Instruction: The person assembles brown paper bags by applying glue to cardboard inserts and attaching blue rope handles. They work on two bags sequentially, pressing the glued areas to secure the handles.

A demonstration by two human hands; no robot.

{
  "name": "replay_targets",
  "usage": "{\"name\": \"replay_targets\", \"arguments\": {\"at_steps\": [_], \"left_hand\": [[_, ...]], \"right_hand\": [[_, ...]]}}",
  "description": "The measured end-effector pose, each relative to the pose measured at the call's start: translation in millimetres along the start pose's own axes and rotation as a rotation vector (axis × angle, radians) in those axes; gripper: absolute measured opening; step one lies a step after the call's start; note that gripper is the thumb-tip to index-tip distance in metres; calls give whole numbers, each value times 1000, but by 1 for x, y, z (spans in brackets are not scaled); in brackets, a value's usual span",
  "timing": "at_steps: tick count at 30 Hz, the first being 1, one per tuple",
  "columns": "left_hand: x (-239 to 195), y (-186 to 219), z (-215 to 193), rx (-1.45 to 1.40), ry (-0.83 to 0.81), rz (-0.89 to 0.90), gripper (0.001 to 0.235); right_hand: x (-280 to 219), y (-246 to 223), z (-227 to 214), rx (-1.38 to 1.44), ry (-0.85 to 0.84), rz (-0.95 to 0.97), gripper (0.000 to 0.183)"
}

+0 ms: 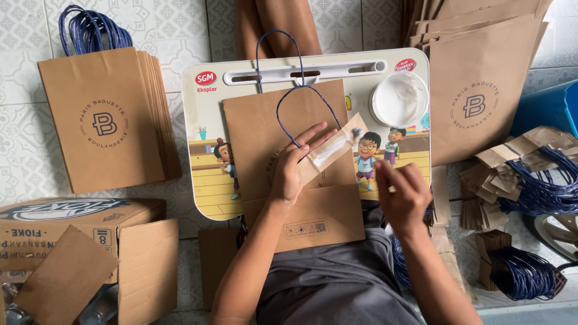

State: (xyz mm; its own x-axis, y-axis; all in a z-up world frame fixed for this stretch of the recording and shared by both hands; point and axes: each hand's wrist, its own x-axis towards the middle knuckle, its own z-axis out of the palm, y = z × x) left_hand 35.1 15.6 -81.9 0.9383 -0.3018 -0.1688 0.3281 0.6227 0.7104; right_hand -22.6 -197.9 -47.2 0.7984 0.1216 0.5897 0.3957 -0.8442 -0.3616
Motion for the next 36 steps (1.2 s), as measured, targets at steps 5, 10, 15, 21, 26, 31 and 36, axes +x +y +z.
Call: {"name": "replay_targets", "arguments": {"at_steps": [5, 10, 15, 21, 26, 31, 36], "left_hand": [[-3, 7, 6, -25, 21, -5, 57], [1, 0, -1, -14, 14, -11, 58], [0, 1, 1, -23, 23, 0, 57], [-1, -1, 5, -53, 75, -51, 58], [3, -3, -2, 61, 111, -18, 57], [3, -3, 0, 117, 129, 2, 56], [0, 9, 13, 139, 143, -21, 56]], "right_hand": [[-15, -49, 8, 159, -91, -18, 3], [-2, -14, -7, 3, -33, 3, 3], [-5, -31, -3, 33, -53, 12, 7], [-6, -40, 3, 153, -59, -8, 4], [-12, -44, -1, 140, -129, -63, 7], [13, -21, 1, 95, -22, -80, 6], [3, -50, 1, 172, -138, -127, 7]]}}
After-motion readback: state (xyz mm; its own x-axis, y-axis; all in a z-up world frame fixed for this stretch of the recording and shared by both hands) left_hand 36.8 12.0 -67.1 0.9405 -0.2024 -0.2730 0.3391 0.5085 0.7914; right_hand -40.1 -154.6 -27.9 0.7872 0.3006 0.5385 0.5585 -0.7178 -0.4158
